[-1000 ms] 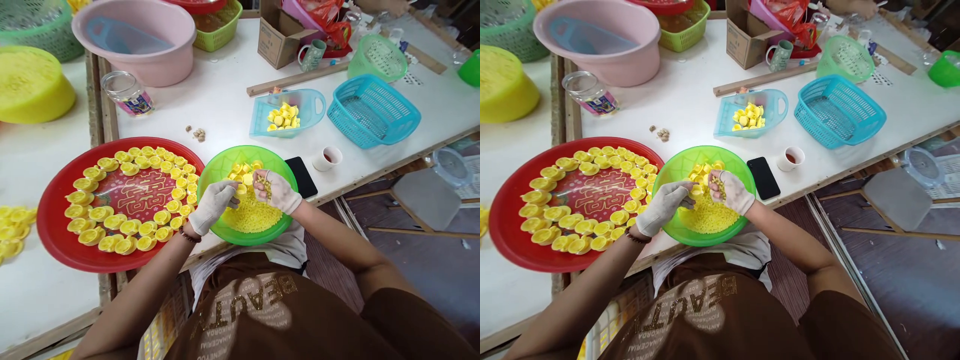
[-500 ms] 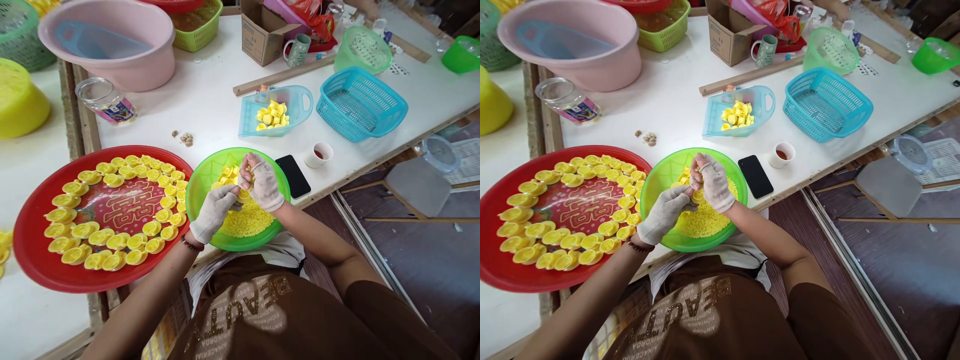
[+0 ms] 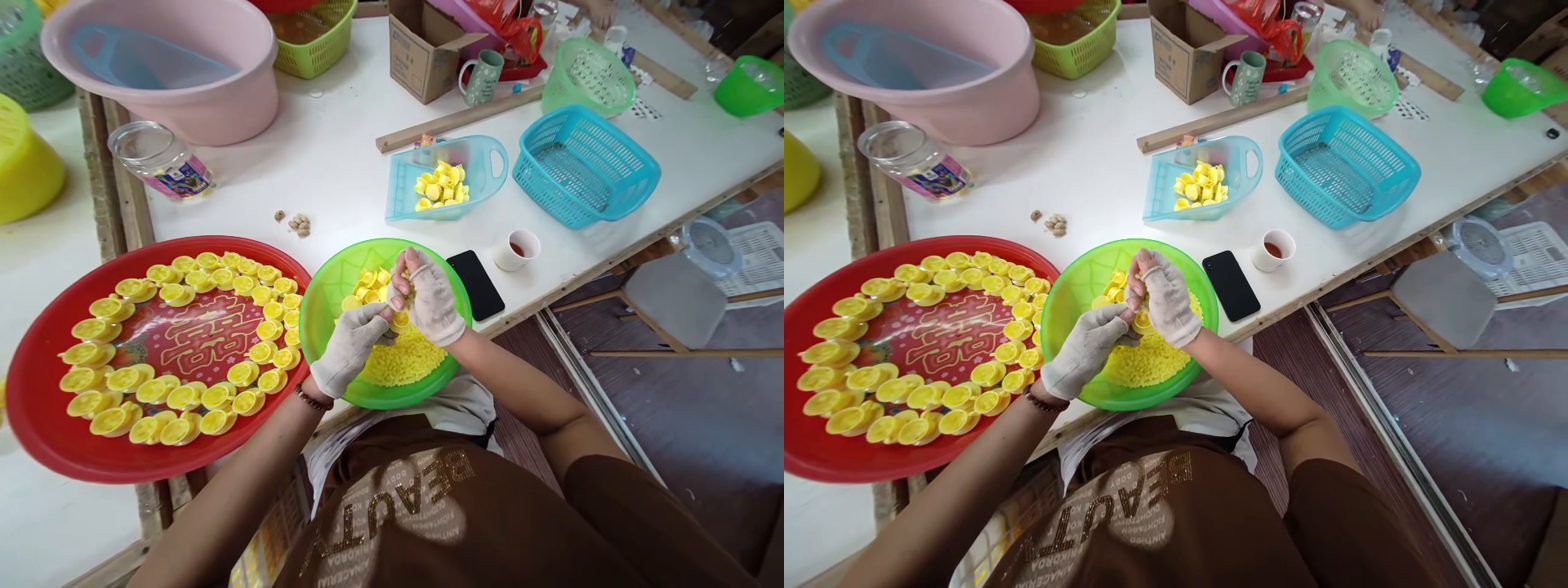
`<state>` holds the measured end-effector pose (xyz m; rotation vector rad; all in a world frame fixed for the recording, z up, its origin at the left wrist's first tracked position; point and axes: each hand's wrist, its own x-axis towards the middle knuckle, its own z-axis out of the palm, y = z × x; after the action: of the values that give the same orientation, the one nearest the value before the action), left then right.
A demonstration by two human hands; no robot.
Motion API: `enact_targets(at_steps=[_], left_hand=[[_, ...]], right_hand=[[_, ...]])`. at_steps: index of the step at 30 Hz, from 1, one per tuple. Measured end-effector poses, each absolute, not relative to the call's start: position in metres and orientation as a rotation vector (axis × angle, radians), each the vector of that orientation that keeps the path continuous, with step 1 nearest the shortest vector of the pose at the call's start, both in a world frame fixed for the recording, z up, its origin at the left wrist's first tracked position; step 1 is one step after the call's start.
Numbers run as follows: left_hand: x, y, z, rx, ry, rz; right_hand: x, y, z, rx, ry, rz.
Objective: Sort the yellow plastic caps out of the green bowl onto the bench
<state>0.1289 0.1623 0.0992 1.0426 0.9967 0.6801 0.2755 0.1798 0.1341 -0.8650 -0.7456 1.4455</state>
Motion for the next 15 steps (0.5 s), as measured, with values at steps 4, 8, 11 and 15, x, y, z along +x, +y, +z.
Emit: enact_targets(at_steps=[4,8,11,15], left_hand=[[0.130,0.162,0.099,1.035,1.020,0.687],[0.127,0.164,0.101,0.979,1.021,0.717],[0.121,0.162,0.109,0.942,1.052,0.773],[0.097,0.163,0.130,1.063,1.169,0.860]], right_hand=[[0.277,0.183,0.136,-0.876,-0.646,1.480],[0.289,0.183,0.139,-0.898,-0.629,1.519],[0.303,0.172,0.135,-1.020,-0.825,1.465],[0.321,0.148,0.121,-1.313,-1.808,1.158]])
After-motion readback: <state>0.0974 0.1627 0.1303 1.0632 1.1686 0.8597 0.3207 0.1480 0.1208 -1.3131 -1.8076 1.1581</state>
